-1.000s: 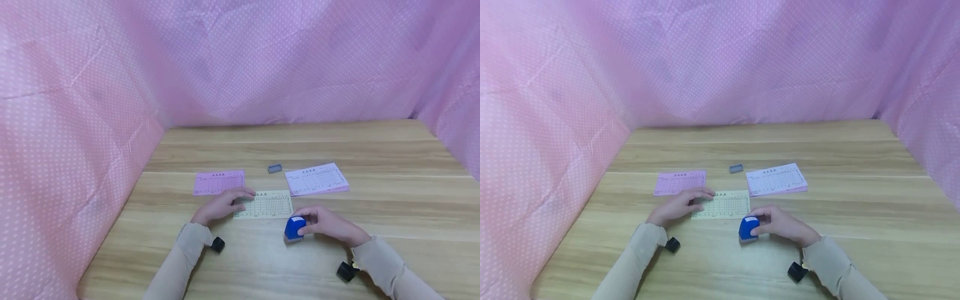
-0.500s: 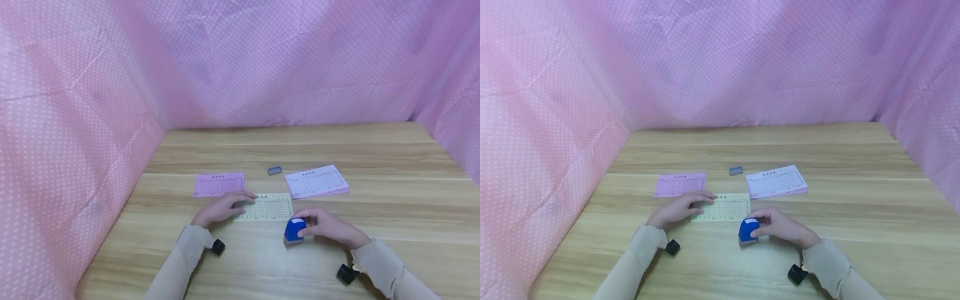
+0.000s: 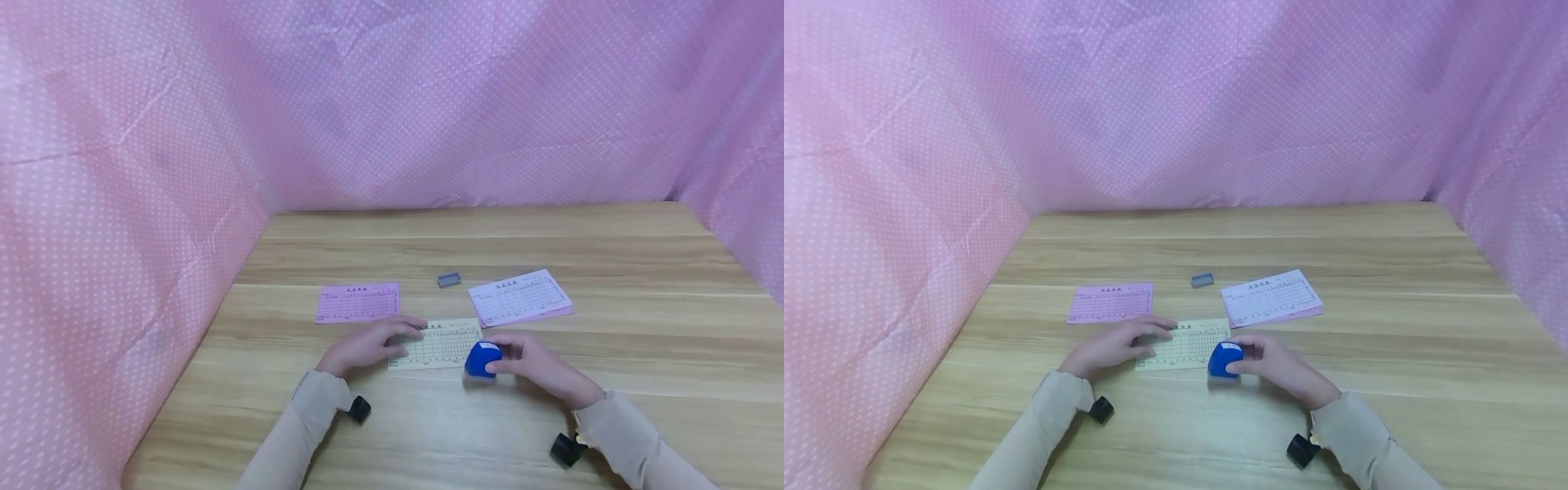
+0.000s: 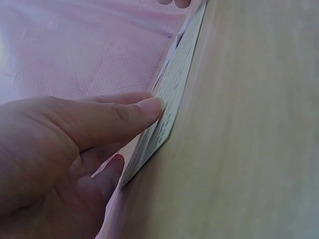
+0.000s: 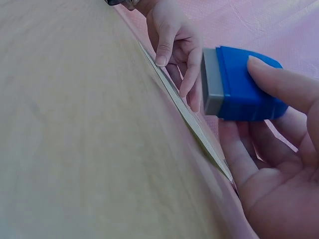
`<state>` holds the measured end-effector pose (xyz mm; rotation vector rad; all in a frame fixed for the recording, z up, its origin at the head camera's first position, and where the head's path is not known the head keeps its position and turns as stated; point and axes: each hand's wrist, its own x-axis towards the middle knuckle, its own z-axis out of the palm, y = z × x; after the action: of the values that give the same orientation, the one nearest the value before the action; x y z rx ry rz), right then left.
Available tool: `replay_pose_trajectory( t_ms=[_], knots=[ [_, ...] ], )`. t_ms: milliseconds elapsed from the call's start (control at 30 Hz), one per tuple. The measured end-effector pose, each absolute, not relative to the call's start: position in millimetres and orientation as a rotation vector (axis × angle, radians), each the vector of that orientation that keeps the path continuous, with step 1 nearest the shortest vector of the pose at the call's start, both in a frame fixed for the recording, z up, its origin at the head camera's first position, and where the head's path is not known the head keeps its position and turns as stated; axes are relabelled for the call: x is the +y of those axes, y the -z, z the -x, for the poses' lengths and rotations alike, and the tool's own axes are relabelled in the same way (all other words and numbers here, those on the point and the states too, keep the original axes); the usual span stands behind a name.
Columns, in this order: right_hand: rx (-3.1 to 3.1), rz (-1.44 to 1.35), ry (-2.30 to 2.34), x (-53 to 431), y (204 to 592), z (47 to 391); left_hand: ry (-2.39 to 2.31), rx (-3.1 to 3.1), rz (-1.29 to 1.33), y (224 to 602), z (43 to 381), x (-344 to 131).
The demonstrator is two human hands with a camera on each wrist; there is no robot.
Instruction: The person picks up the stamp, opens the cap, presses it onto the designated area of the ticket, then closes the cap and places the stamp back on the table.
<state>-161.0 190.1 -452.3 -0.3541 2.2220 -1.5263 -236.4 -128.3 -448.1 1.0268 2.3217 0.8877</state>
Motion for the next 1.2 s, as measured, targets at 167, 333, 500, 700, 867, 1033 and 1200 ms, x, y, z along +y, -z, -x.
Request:
replay_pose_trajectory(
  t_ms=[167, 333, 500, 700, 867, 1033, 1200],
  knots=[
    [2.252, 0.276, 1.587, 190, 455, 162, -0.863, 2.326, -1.038, 448, 236, -127],
    [2.324, 0.269, 1.628, 187, 456, 164, -0.834, 2.335, -1.061, 450, 236, -127],
    [2.398, 0.291, 1.662, 185, 456, 164, -0.824, 2.333, -1.081, 449, 235, -126],
    [2.483, 0.313, 1.664, 185, 456, 164, -0.78, 2.347, -1.12, 449, 232, -124],
    [2.56, 0.354, 1.603, 185, 459, 163, -0.784, 2.329, -1.119, 448, 230, -121],
    [2.605, 0.434, 1.556, 182, 460, 161, -0.795, 2.326, -1.105, 448, 230, -119],
    [2.687, 0.562, 1.449, 179, 457, 158, -0.792, 2.319, -1.152, 451, 231, -116]
  ],
)
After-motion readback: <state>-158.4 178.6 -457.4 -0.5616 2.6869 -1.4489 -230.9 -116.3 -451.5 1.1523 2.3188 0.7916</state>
